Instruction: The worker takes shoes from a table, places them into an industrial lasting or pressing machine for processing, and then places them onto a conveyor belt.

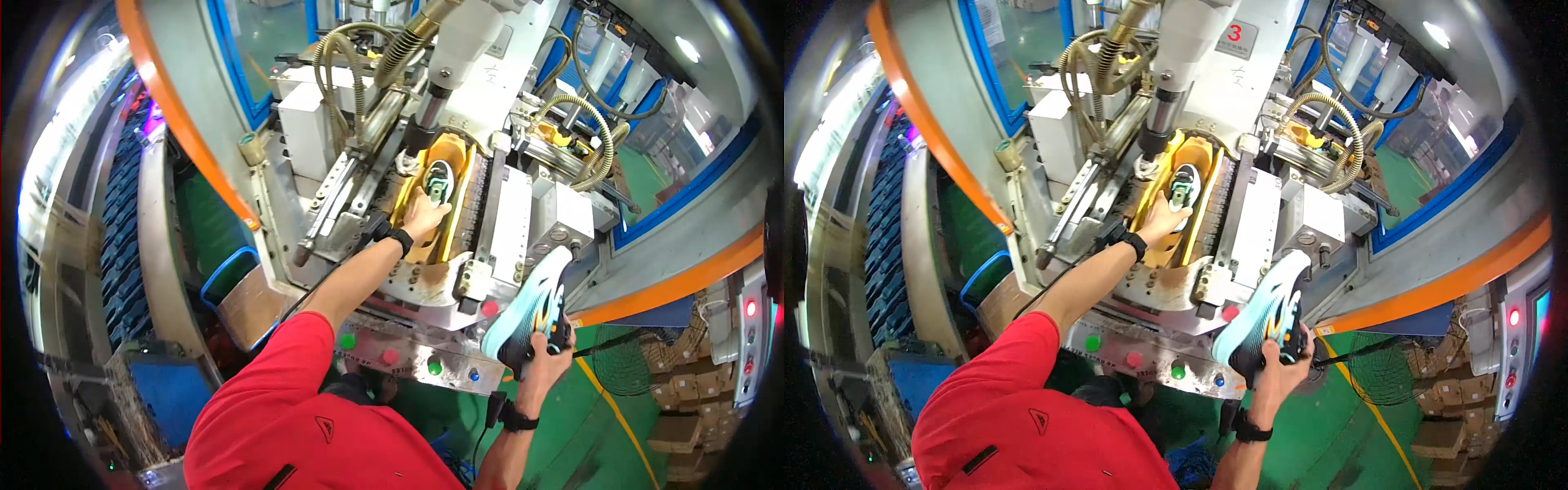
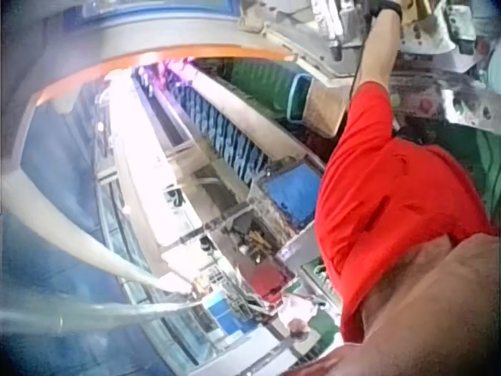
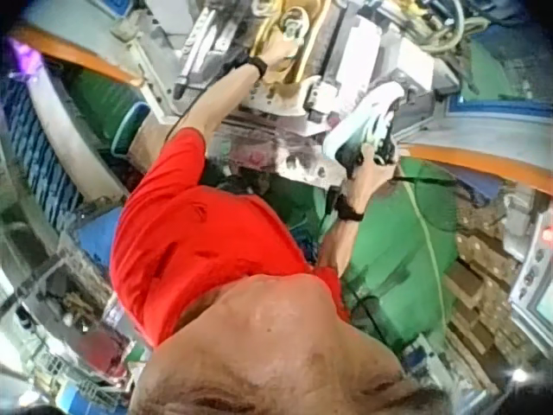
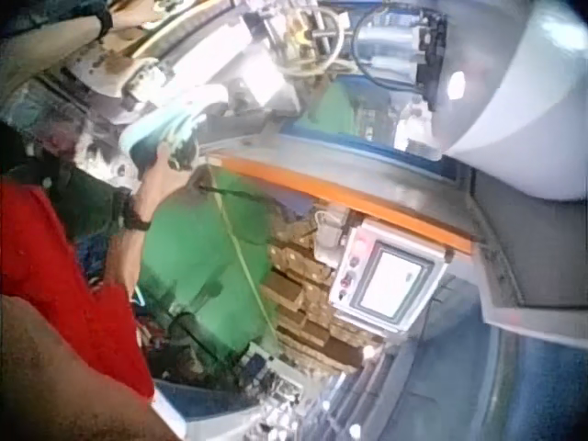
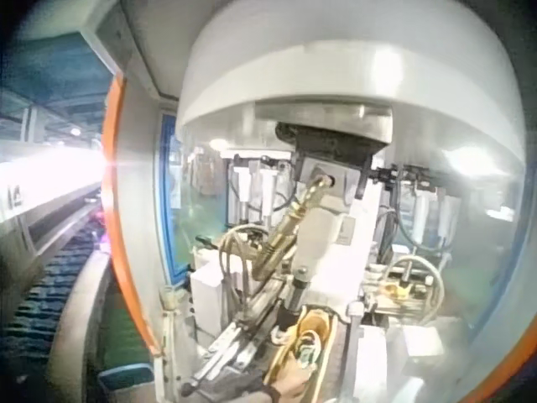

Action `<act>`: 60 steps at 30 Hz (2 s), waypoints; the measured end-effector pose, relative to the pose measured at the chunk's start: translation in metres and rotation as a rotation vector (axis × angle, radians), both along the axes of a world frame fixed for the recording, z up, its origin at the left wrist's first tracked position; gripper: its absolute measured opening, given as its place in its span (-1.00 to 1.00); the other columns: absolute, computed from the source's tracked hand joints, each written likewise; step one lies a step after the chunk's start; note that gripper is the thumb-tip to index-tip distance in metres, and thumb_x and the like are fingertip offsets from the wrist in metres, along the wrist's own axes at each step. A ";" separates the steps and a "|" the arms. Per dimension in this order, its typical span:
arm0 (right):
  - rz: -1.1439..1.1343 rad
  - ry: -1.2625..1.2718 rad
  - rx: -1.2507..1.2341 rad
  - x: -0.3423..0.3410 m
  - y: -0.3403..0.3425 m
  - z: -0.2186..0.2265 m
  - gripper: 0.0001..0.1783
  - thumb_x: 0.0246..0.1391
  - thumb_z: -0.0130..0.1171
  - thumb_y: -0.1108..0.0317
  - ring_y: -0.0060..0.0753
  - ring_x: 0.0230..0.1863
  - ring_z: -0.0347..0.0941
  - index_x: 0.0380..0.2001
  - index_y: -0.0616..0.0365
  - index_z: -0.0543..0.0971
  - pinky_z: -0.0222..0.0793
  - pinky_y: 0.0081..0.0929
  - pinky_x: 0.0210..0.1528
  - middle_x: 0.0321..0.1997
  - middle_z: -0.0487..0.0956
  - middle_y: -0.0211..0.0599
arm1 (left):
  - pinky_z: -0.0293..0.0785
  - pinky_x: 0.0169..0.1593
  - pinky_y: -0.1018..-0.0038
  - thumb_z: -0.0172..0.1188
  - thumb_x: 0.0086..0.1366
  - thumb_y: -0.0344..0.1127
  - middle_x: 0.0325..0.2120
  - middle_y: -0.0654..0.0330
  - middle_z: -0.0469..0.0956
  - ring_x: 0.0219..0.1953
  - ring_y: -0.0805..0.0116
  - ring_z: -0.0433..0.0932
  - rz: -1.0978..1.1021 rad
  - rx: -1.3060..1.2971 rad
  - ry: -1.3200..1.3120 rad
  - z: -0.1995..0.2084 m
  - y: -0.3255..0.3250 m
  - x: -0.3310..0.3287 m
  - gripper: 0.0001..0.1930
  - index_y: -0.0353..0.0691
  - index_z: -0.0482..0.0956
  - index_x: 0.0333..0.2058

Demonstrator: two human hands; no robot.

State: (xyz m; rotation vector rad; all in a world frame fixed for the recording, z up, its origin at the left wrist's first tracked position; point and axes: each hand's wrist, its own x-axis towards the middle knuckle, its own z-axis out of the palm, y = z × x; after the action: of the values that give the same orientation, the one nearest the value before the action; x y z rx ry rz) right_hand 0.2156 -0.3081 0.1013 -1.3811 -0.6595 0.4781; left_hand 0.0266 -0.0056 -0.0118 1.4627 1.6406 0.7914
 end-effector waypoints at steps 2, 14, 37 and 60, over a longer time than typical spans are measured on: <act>-0.051 -0.040 -0.035 0.005 0.004 0.005 -0.39 -0.18 0.21 0.53 -0.44 -0.11 0.40 0.06 0.34 0.40 0.33 -0.50 0.03 -0.07 0.47 -0.30 | 0.38 0.14 0.12 0.29 0.07 -0.10 0.12 -0.28 0.34 0.10 -0.16 0.42 -0.012 0.022 0.164 -0.005 0.018 0.009 -0.07 -0.43 0.01 0.29; 0.253 -0.596 -0.535 0.016 0.263 0.040 -0.36 -0.31 0.41 0.14 -0.33 -0.35 0.51 -0.30 0.53 0.48 0.43 -0.41 -0.29 -0.38 0.59 -0.09 | 0.60 -0.31 0.34 0.26 0.22 -0.37 -0.30 0.14 0.60 -0.34 0.30 0.62 0.008 -0.495 -1.160 0.068 -0.105 -0.106 -0.71 -0.37 0.53 -0.11; 0.777 -0.839 0.203 -0.239 0.096 -0.073 -0.79 -0.11 0.18 0.48 -0.10 -0.22 0.50 -0.31 0.10 0.54 0.46 -0.24 -0.20 -0.31 0.56 -0.20 | 0.59 -0.19 0.29 0.17 0.30 -0.32 -0.26 0.16 0.62 -0.22 0.25 0.63 1.013 0.032 -1.037 0.084 -0.424 -0.271 -0.82 -0.26 0.54 -0.17; 0.307 -0.497 0.590 -0.134 0.346 0.176 -0.46 -0.08 0.29 0.33 -0.26 -0.17 0.56 0.04 0.15 0.50 0.46 -0.38 -0.14 -0.15 0.63 -0.13 | 0.56 -0.14 0.34 0.15 0.32 -0.31 -0.22 0.16 0.60 -0.19 0.28 0.62 0.998 -0.058 -1.113 0.069 -0.421 -0.246 -0.77 -0.30 0.52 -0.12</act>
State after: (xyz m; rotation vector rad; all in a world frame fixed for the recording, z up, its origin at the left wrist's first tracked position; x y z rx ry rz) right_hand 0.0813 0.0375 0.2775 -0.8312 -1.3137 0.1454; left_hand -0.2198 -0.4270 0.0575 -0.0942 1.3247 1.6549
